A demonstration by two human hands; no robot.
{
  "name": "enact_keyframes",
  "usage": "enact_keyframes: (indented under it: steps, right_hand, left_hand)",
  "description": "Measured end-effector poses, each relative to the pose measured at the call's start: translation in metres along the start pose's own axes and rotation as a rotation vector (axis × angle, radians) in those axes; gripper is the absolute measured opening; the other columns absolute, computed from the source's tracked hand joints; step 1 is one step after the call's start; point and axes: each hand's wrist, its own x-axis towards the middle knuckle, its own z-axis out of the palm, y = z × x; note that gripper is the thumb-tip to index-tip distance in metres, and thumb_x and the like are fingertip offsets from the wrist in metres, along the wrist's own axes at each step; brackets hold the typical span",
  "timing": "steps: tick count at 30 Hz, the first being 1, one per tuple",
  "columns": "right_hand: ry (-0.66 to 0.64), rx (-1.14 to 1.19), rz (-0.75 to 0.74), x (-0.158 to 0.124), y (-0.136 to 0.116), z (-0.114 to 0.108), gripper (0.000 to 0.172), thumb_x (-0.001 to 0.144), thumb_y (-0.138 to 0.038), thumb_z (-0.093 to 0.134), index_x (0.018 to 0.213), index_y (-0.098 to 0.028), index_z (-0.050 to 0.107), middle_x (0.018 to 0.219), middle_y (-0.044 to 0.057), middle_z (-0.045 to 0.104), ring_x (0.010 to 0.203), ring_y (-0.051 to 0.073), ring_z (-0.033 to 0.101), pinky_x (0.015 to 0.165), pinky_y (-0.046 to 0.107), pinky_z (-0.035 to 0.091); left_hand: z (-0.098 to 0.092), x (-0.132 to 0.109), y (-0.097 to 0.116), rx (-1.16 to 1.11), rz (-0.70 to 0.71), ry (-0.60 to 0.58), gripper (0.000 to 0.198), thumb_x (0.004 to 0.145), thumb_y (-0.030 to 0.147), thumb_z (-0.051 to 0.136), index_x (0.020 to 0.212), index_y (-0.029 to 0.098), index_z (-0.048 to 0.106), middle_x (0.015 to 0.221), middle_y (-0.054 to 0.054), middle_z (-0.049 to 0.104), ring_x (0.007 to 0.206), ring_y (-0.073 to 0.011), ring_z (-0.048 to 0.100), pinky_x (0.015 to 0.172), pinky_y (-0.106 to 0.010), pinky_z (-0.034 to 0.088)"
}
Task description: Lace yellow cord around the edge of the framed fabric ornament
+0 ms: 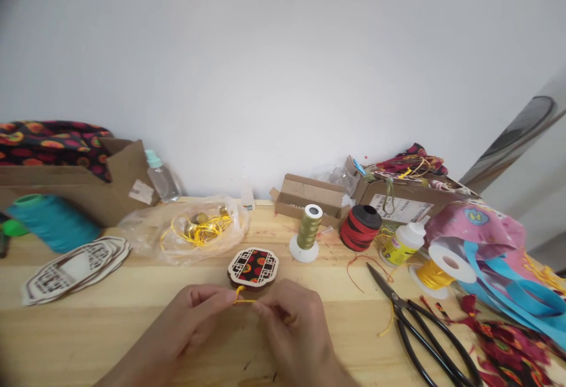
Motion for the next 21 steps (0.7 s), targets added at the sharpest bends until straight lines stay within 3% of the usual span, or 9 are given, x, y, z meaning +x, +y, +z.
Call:
enact_keyframes:
  steps: [4, 6, 8, 10, 13, 21]
  right_hand:
    - [-0.024, -0.001, 0.068, 0.001, 0.003, 0.003, 0.017, 0.074, -0.025, 0.05, 0.066, -0.015, 0.06, 0.059, 0.001, 0.056, 0.05, 0.009, 0.047, 0.045, 0.018, 0.037]
    - [-0.05, 0.042, 0.109, 0.0, 0.005, 0.008, 0.014, 0.071, -0.024, 0.054, 0.082, -0.016, 0.059, 0.068, 0.001, 0.057, 0.05, 0.008, 0.046, 0.044, 0.017, 0.037]
    - [-0.066, 0.099, 0.149, 0.0, 0.006, 0.013, 0.025, 0.069, -0.022, 0.056, 0.093, -0.019, 0.055, 0.074, 0.0, 0.056, 0.047, 0.006, 0.044, 0.041, 0.015, 0.036]
    - [-0.071, 0.104, 0.157, -0.001, 0.005, 0.016, 0.021, 0.07, -0.021, 0.056, 0.09, -0.02, 0.056, 0.07, -0.001, 0.054, 0.046, 0.006, 0.042, 0.04, 0.014, 0.033]
    - [-0.067, 0.021, 0.086, 0.0, 0.002, 0.015, 0.009, 0.073, -0.02, 0.053, 0.077, -0.018, 0.06, 0.062, -0.001, 0.053, 0.048, 0.007, 0.042, 0.044, 0.016, 0.033]
    - [-0.047, 0.015, -0.106, -0.001, 0.002, 0.012, 0.016, 0.077, -0.015, 0.047, 0.079, -0.017, 0.063, 0.061, 0.001, 0.055, 0.055, 0.009, 0.049, 0.051, 0.017, 0.036]
  left_hand:
    - [-0.002, 0.002, -0.002, 0.044, 0.009, -0.016, 0.033, 0.059, 0.045, 0.057, 0.047, 0.013, 0.055, 0.026, 0.012, 0.02, 0.03, -0.0031, 0.012, 0.035, -0.02, 0.005]
    - [-0.002, 0.002, -0.004, 0.093, 0.087, -0.026, 0.031, 0.064, 0.039, 0.054, 0.051, 0.012, 0.059, 0.031, 0.011, 0.023, 0.034, -0.0037, 0.015, 0.037, -0.019, 0.01]
    - [-0.002, 0.003, -0.006, 0.138, 0.173, -0.071, 0.031, 0.067, 0.036, 0.052, 0.052, 0.01, 0.061, 0.037, 0.009, 0.029, 0.04, -0.005, 0.022, 0.041, -0.018, 0.017]
    - [-0.002, 0.004, -0.009, 0.169, 0.222, -0.116, 0.032, 0.069, 0.036, 0.05, 0.053, 0.01, 0.063, 0.043, 0.007, 0.035, 0.048, -0.0071, 0.028, 0.046, -0.018, 0.022]
    - [-0.002, 0.005, -0.011, 0.199, 0.23, -0.129, 0.032, 0.07, 0.036, 0.049, 0.057, 0.011, 0.065, 0.046, 0.006, 0.04, 0.052, -0.0088, 0.03, 0.05, -0.019, 0.025]
    - [-0.005, 0.006, -0.012, 0.187, 0.23, -0.195, 0.031, 0.073, 0.035, 0.048, 0.063, 0.012, 0.067, 0.051, 0.004, 0.053, 0.055, -0.0098, 0.038, 0.055, -0.019, 0.03]
